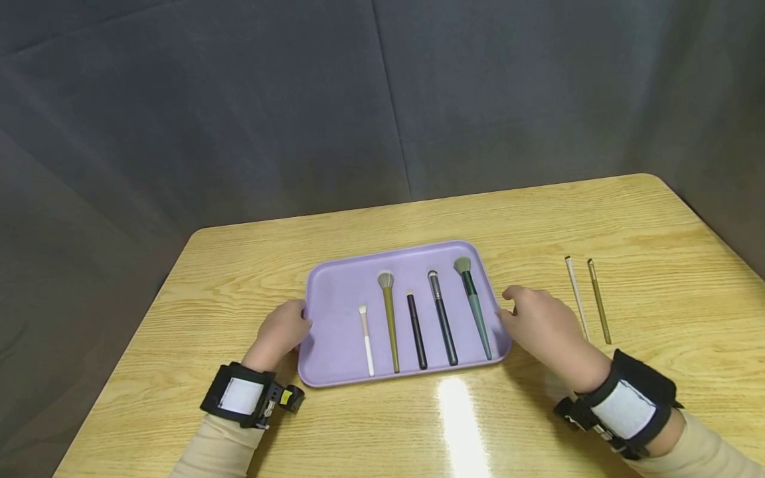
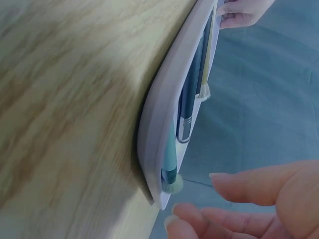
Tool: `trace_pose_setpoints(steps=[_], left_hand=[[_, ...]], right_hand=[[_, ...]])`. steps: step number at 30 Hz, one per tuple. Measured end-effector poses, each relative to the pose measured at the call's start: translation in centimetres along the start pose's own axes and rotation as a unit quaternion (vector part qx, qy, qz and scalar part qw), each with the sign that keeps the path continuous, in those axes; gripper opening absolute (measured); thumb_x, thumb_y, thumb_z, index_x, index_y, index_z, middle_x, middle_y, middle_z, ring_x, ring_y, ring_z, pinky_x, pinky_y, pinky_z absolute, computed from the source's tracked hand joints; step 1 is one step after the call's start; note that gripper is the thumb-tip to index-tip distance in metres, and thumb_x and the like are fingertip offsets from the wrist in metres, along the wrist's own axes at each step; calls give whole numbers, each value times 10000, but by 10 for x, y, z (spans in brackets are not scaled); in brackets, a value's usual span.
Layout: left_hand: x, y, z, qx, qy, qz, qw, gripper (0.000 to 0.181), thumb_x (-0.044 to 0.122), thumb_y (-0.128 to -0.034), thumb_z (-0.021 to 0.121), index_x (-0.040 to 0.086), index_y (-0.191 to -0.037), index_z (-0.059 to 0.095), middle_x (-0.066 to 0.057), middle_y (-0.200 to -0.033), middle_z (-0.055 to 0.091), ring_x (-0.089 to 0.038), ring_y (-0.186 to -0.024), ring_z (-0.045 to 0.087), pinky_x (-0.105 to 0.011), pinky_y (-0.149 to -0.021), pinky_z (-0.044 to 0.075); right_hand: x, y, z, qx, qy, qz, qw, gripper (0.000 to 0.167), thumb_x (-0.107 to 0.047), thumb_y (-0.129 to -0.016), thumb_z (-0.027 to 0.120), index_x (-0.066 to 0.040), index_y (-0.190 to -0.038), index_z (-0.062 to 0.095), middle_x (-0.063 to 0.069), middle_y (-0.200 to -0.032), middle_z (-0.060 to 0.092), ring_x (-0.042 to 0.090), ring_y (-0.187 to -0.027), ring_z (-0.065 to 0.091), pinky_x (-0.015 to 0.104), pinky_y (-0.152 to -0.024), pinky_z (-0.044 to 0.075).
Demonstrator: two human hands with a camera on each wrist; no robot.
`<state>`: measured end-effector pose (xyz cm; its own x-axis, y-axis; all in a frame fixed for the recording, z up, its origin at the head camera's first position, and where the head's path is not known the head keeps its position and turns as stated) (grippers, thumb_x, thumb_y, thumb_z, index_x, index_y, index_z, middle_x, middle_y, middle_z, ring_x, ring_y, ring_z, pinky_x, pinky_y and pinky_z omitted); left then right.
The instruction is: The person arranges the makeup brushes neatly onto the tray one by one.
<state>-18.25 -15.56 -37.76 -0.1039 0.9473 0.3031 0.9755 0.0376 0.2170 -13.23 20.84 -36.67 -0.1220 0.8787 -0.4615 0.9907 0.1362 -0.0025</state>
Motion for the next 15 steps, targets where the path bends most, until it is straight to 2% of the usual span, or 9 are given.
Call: trace_pose_setpoints(steps=[10,15], left_hand=[[1,-1,1,-29,71,-9,10000,257,2,-867,526,-83,-1086,632,-133,-814,601,-236,-652,553,-310,-526,411],[0,-1,1,-63,81,-37,9999,263,-2,-867,521,-85,-1092,629,-135,-810,594,-238,-654,552,-310,-530,411]], right_hand=[[15,1,-4,50,47,66,10000,379,-132,-890,624,160,-1129,581,178,-815,627,264,-686,571,429,-579,457],[25,1,-7,47,26,77,10000,384,-128,-896,618,180,-1119,568,222,-835,629,330,-731,600,482,-628,473]])
Point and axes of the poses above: each hand's wrist, its own y-axis away from the middle knuckle, its own z-axis out of the palm, x = y × z, the point moved 1 cm from there along -y, towards the middle knuckle
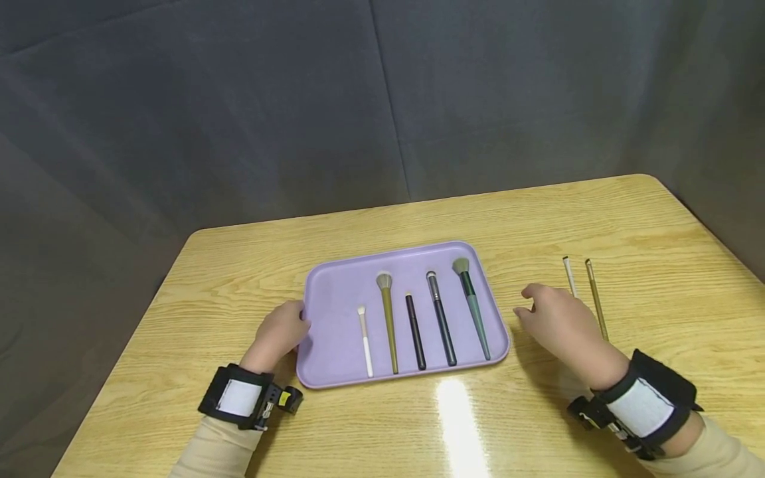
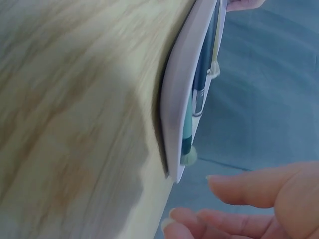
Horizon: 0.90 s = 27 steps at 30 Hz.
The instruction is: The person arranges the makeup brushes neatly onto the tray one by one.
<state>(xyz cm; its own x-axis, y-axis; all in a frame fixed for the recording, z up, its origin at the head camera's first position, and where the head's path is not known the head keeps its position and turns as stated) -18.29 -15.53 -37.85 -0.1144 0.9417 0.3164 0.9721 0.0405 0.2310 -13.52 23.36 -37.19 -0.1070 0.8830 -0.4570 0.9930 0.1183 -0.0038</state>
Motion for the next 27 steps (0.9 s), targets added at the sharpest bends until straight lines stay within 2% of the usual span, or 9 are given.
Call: trace_pose_setpoints(steps=[10,18,20,22,25,27], left_hand=[[0,0,1,-2,19,44,10000,269,-2,-865,521,-90,-1098,623,-131,-807,589,-237,-654,551,-310,-531,413],[1,-1,1,1,11,76,10000,266,-1,-860,522,-91,-1088,626,-131,-807,590,-238,-654,549,-308,-530,410],[1,-1,0,-2,-6,74,10000,264,1,-861,522,-88,-1086,627,-130,-812,592,-239,-657,549,-310,-530,409],[1,-1,0,-2,-30,63,10000,259,2,-862,523,-83,-1082,630,-130,-816,596,-240,-659,551,-312,-530,409],[2,-1,-1,-22,-41,54,10000,263,3,-865,521,-84,-1088,628,-134,-821,600,-240,-662,555,-312,-531,413],[2,-1,-1,-26,-46,60,10000,265,4,-864,523,-85,-1091,627,-136,-826,602,-240,-664,555,-312,-532,415]], right_hand=[[22,-2,-6,-126,-89,14,9999,358,-85,-894,594,231,-1056,548,303,-831,621,427,-770,615,513,-644,491],[36,-3,-13,-121,28,125,9998,372,-58,-893,586,271,-1050,512,315,-818,600,405,-734,598,496,-624,484],[40,-4,-15,-161,26,176,9997,378,-50,-897,564,286,-1054,492,287,-779,586,354,-669,574,460,-584,470],[43,-5,-17,-195,4,253,9995,336,-45,-900,543,275,-993,497,218,-706,550,285,-592,529,406,-529,440],[49,-6,-20,-284,-42,419,9987,251,-38,-907,513,210,-874,504,128,-650,479,208,-528,450,338,-488,376],[53,-8,-22,-323,-69,516,9981,211,-33,-907,507,152,-807,491,109,-631,462,198,-494,452,336,-467,381]])
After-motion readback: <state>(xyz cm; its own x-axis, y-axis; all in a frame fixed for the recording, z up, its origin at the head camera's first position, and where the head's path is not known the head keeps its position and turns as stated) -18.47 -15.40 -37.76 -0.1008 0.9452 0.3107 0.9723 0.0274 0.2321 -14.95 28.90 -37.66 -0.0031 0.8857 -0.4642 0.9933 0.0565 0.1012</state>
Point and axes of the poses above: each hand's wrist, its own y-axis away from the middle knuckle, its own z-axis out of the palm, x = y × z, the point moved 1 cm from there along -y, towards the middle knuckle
